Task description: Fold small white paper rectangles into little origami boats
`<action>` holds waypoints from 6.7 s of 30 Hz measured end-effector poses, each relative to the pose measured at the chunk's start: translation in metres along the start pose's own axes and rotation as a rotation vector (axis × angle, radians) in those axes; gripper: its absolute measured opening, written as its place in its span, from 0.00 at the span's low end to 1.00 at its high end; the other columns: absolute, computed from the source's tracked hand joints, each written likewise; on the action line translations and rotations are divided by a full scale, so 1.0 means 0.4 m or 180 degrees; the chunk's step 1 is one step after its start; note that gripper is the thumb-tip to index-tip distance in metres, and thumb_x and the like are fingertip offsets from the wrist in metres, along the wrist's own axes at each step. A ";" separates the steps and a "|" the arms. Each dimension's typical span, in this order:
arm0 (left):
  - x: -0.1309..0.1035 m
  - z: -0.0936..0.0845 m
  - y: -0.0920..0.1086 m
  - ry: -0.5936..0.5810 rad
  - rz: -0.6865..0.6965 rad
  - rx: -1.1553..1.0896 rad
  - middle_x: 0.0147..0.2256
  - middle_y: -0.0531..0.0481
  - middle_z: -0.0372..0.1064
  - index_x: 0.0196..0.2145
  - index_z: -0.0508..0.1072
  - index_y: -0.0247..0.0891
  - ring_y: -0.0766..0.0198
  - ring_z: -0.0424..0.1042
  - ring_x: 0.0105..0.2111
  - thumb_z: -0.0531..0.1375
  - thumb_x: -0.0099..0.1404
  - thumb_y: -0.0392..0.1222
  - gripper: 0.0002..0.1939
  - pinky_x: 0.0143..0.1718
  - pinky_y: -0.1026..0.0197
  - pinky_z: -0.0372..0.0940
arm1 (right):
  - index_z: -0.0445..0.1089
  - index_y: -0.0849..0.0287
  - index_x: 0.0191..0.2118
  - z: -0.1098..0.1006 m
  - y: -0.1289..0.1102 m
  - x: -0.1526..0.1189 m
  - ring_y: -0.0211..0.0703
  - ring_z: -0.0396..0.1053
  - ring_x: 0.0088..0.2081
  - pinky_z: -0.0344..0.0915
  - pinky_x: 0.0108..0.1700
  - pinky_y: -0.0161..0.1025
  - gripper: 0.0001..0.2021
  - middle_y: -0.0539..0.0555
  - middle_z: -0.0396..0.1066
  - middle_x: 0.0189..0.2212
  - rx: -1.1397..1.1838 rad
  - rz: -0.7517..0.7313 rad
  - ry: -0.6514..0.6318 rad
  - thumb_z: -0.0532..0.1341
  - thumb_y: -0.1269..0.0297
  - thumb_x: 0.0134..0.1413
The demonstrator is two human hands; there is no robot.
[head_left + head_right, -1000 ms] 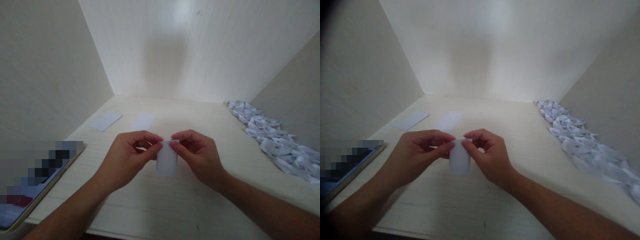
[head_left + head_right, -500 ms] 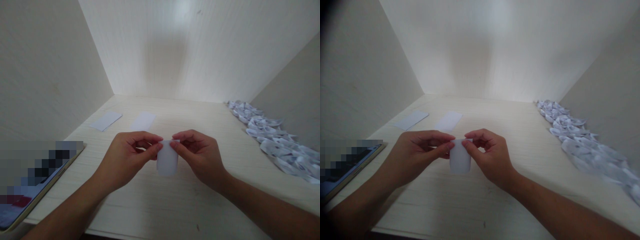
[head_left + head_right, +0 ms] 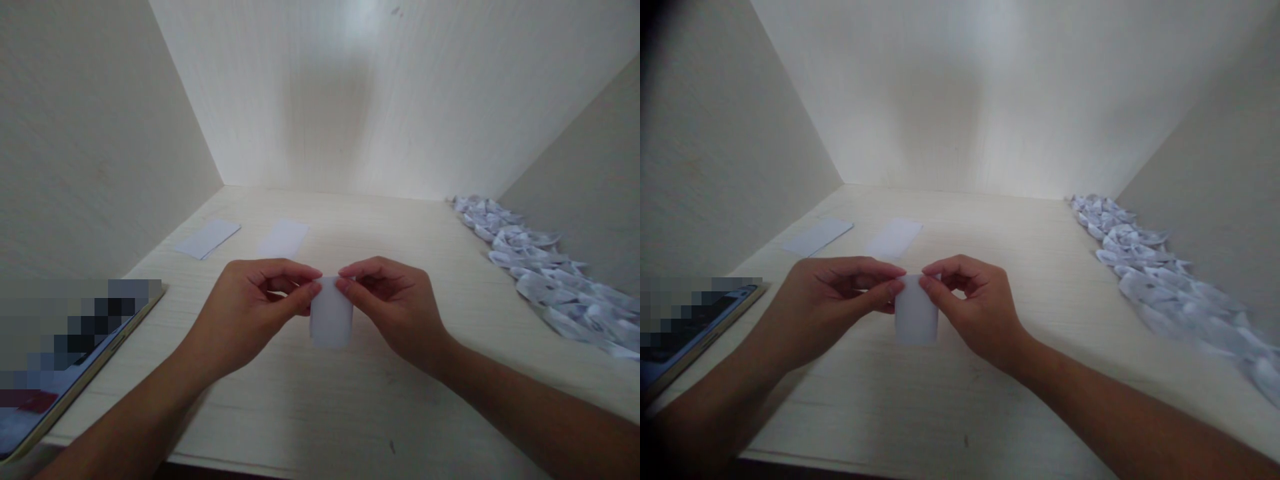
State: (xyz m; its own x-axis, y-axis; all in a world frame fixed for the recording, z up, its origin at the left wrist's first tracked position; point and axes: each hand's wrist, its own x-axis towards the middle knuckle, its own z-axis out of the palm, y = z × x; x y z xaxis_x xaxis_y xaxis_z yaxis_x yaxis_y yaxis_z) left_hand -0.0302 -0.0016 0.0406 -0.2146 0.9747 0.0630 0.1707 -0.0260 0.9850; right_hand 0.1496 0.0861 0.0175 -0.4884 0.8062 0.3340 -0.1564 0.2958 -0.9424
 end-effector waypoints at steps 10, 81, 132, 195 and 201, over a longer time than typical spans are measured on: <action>-0.001 -0.004 0.001 -0.0056 -0.0116 -0.0019 0.31 0.52 0.83 0.38 0.84 0.40 0.63 0.83 0.29 0.72 0.60 0.42 0.08 0.33 0.67 0.79 | 0.81 0.57 0.34 -0.001 0.006 0.002 0.37 0.73 0.28 0.69 0.30 0.34 0.04 0.51 0.79 0.27 0.0003 0.0114 -0.0074 0.72 0.65 0.51; 0.033 -0.014 -0.036 -0.0452 0.0099 0.0574 0.29 0.45 0.81 0.38 0.83 0.35 0.59 0.80 0.29 0.68 0.60 0.43 0.10 0.32 0.60 0.75 | 0.78 0.60 0.30 -0.051 0.023 0.053 0.35 0.62 0.25 0.58 0.29 0.35 0.21 0.48 0.67 0.21 -0.0528 0.0959 -0.1864 0.65 0.45 0.59; 0.031 -0.026 -0.031 -0.1301 -0.0415 0.0389 0.26 0.53 0.76 0.42 0.76 0.37 0.66 0.72 0.26 0.69 0.57 0.37 0.14 0.27 0.65 0.62 | 0.72 0.61 0.25 -0.033 0.023 0.031 0.33 0.54 0.24 0.50 0.26 0.34 0.19 0.46 0.59 0.20 -0.0730 0.0782 -0.1767 0.64 0.50 0.59; 0.037 -0.068 -0.033 0.0391 0.0078 -0.0679 0.40 0.42 0.82 0.38 0.86 0.39 0.58 0.77 0.35 0.74 0.56 0.45 0.12 0.35 0.59 0.71 | 0.83 0.48 0.41 -0.024 -0.026 0.008 0.40 0.80 0.33 0.76 0.38 0.35 0.10 0.48 0.84 0.35 -0.0846 -0.0857 -0.1055 0.72 0.70 0.54; 0.036 -0.069 -0.029 0.0252 0.0145 -0.0630 0.38 0.45 0.83 0.38 0.86 0.41 0.60 0.77 0.35 0.72 0.58 0.44 0.10 0.35 0.61 0.72 | 0.83 0.49 0.42 -0.025 -0.027 0.004 0.39 0.80 0.31 0.75 0.36 0.33 0.11 0.48 0.83 0.34 -0.0858 -0.0914 -0.1132 0.74 0.68 0.53</action>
State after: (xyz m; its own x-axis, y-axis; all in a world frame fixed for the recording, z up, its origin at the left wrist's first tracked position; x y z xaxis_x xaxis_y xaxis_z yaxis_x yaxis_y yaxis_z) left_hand -0.0618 0.0068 0.0345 -0.2872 0.9512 0.1130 -0.0085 -0.1205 0.9927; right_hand 0.1590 0.0891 0.0285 -0.7267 0.4635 0.5071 -0.1232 0.6382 -0.7599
